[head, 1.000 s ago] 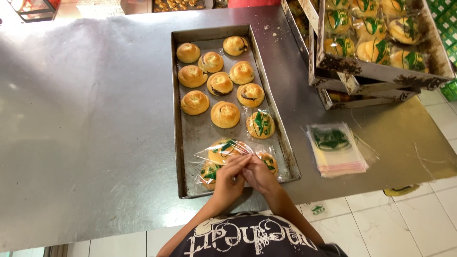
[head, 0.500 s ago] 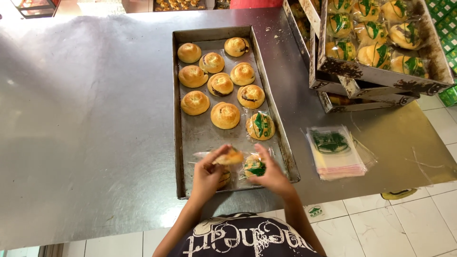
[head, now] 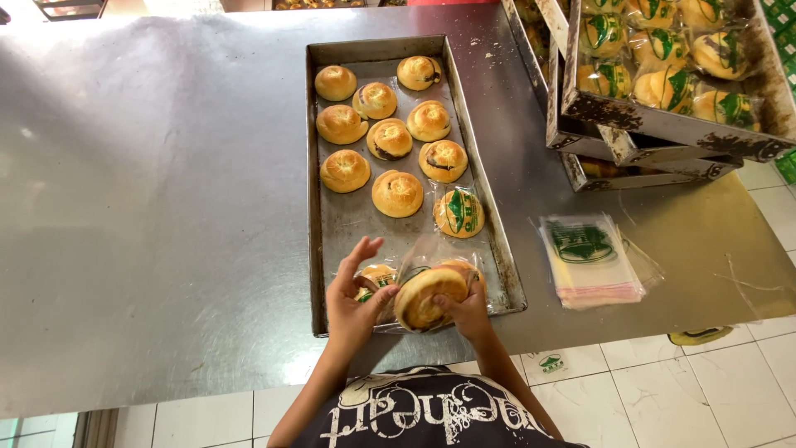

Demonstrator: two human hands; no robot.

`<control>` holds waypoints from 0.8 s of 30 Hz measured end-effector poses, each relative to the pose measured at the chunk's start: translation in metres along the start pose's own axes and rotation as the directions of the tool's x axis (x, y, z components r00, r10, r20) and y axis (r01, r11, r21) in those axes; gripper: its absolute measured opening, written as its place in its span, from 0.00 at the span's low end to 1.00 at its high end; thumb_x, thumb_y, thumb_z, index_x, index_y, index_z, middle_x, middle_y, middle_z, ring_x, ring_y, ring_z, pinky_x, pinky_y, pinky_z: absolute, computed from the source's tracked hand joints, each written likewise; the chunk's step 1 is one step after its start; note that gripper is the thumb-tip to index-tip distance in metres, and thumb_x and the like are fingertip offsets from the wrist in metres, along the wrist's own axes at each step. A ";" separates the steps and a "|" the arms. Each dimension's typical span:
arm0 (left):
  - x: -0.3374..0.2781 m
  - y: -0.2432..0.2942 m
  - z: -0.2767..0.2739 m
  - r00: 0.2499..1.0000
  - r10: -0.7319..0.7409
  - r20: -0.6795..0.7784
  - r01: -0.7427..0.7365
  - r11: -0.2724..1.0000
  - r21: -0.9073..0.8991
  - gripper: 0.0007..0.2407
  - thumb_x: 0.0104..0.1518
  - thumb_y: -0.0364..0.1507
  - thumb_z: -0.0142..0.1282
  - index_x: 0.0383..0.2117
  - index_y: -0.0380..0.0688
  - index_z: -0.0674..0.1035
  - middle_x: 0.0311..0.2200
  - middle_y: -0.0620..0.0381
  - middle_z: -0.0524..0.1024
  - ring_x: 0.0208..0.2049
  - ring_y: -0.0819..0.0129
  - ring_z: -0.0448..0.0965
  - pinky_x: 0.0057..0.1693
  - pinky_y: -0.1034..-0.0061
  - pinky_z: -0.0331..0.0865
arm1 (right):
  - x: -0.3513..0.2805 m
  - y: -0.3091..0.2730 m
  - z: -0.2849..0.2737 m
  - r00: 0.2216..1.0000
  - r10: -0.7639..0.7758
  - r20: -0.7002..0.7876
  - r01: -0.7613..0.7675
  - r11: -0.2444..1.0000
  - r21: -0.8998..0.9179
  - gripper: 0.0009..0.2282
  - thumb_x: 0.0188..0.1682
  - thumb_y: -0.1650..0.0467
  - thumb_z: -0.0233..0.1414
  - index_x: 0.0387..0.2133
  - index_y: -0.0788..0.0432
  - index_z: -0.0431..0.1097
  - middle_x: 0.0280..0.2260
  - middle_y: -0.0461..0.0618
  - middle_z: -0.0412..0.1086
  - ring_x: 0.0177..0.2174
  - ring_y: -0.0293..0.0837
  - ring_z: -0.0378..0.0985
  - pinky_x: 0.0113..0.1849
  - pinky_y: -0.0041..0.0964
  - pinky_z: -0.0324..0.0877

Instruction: Packaging bread rolls from a baking tray into individual plastic bags.

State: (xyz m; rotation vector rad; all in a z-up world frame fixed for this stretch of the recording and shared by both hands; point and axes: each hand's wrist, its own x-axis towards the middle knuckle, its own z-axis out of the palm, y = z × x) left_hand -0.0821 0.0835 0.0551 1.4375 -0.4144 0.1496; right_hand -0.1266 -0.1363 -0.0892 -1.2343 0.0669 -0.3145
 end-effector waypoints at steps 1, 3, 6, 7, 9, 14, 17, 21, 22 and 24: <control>-0.001 -0.006 -0.003 1.000 0.000 0.000 0.000 1.000 0.001 0.36 0.47 0.25 0.70 0.66 0.44 0.66 0.56 0.48 0.76 0.56 0.57 0.73 0.38 0.79 0.75 | 0.000 0.003 -0.001 1.000 0.001 0.000 -0.001 1.000 0.001 0.28 0.31 0.74 0.72 0.48 0.63 0.73 0.34 0.53 0.80 0.32 0.39 0.83 0.36 0.36 0.79; -0.004 -0.018 -0.007 0.989 -0.133 0.071 0.133 0.991 0.006 0.28 0.51 0.24 0.67 0.62 0.41 0.72 0.56 0.45 0.77 0.59 0.50 0.73 0.48 0.68 0.79 | -0.001 0.008 -0.002 0.999 -0.045 0.025 0.048 0.993 -0.107 0.27 0.31 0.71 0.72 0.47 0.63 0.73 0.34 0.52 0.79 0.33 0.38 0.82 0.37 0.36 0.77; -0.017 -0.035 -0.004 0.967 -0.201 0.156 0.192 0.979 0.069 0.13 0.59 0.31 0.60 0.50 0.48 0.85 0.42 0.54 0.86 0.47 0.69 0.81 0.47 0.70 0.76 | 0.001 -0.031 0.035 0.994 -0.071 0.083 0.087 0.973 -0.212 0.32 0.37 0.52 0.65 0.50 0.62 0.74 0.37 0.53 0.80 0.37 0.36 0.80 0.41 0.36 0.76; -0.018 -0.042 -0.004 0.968 -0.200 0.152 0.191 0.979 0.069 0.13 0.59 0.31 0.60 0.50 0.48 0.85 0.42 0.54 0.86 0.47 0.69 0.81 0.47 0.70 0.76 | 0.002 -0.035 0.039 0.994 -0.071 0.087 0.088 0.973 -0.212 0.32 0.37 0.52 0.65 0.50 0.62 0.74 0.37 0.53 0.80 0.37 0.36 0.80 0.41 0.36 0.76; -0.022 -0.055 -0.005 0.985 -0.114 0.127 0.095 0.985 0.146 0.09 0.59 0.30 0.59 0.42 0.46 0.87 0.40 0.53 0.87 0.45 0.57 0.86 0.48 0.68 0.77 | 0.001 -0.044 0.046 0.990 -0.065 0.126 0.110 0.913 -0.392 0.34 0.54 0.45 0.31 0.51 0.57 0.74 0.49 0.54 0.75 0.53 0.47 0.72 0.56 0.43 0.61; -0.016 -0.057 -0.001 0.991 -0.092 0.101 0.083 0.993 0.089 0.09 0.61 0.30 0.58 0.42 0.47 0.87 0.40 0.51 0.86 0.44 0.59 0.85 0.47 0.66 0.77 | -0.002 -0.072 0.074 0.999 -0.018 -0.050 0.001 0.944 -0.330 0.26 0.59 0.54 0.35 0.47 0.57 0.77 0.41 0.52 0.76 0.43 0.43 0.74 0.49 0.39 0.68; -0.011 -0.056 0.004 0.983 -0.175 -0.060 0.173 0.984 -0.029 0.08 0.66 0.28 0.48 0.38 0.43 0.82 0.37 0.48 0.86 0.35 0.64 0.86 0.39 0.73 0.79 | 0.000 -0.074 0.074 0.985 -0.041 -0.170 -0.016 0.947 -0.320 0.20 0.58 0.59 0.44 0.41 0.60 0.79 0.39 0.54 0.77 0.41 0.45 0.75 0.47 0.40 0.68; -0.012 -0.075 0.007 0.946 -0.302 -0.121 0.258 0.922 -0.287 0.07 0.70 0.29 0.39 0.44 0.40 0.67 0.40 0.44 0.85 0.29 0.66 0.86 0.33 0.82 0.78 | 0.007 -0.074 0.065 0.971 -0.114 -0.209 0.022 0.917 -0.398 0.15 0.58 0.64 0.49 0.36 0.62 0.80 0.34 0.55 0.78 0.37 0.44 0.76 0.43 0.39 0.71; -0.011 -0.074 0.008 0.946 -0.303 -0.119 0.259 0.922 -0.286 0.07 0.70 0.29 0.39 0.44 0.40 0.67 0.40 0.44 0.85 0.29 0.66 0.86 0.33 0.82 0.78 | 0.012 -0.067 0.061 0.971 -0.113 -0.210 0.021 0.918 -0.397 0.15 0.58 0.64 0.49 0.36 0.62 0.80 0.34 0.55 0.78 0.37 0.44 0.76 0.43 0.39 0.71; -0.010 -0.070 0.010 0.976 -0.207 -0.064 0.204 0.978 -0.044 0.08 0.70 0.30 0.42 0.46 0.41 0.72 0.37 0.49 0.87 0.29 0.64 0.87 0.35 0.74 0.79 | 0.023 -0.052 0.051 0.788 -0.613 -0.064 0.430 0.621 -0.656 0.07 0.53 0.76 0.51 0.43 0.63 0.74 0.41 0.56 0.72 0.41 0.52 0.74 0.45 0.45 0.70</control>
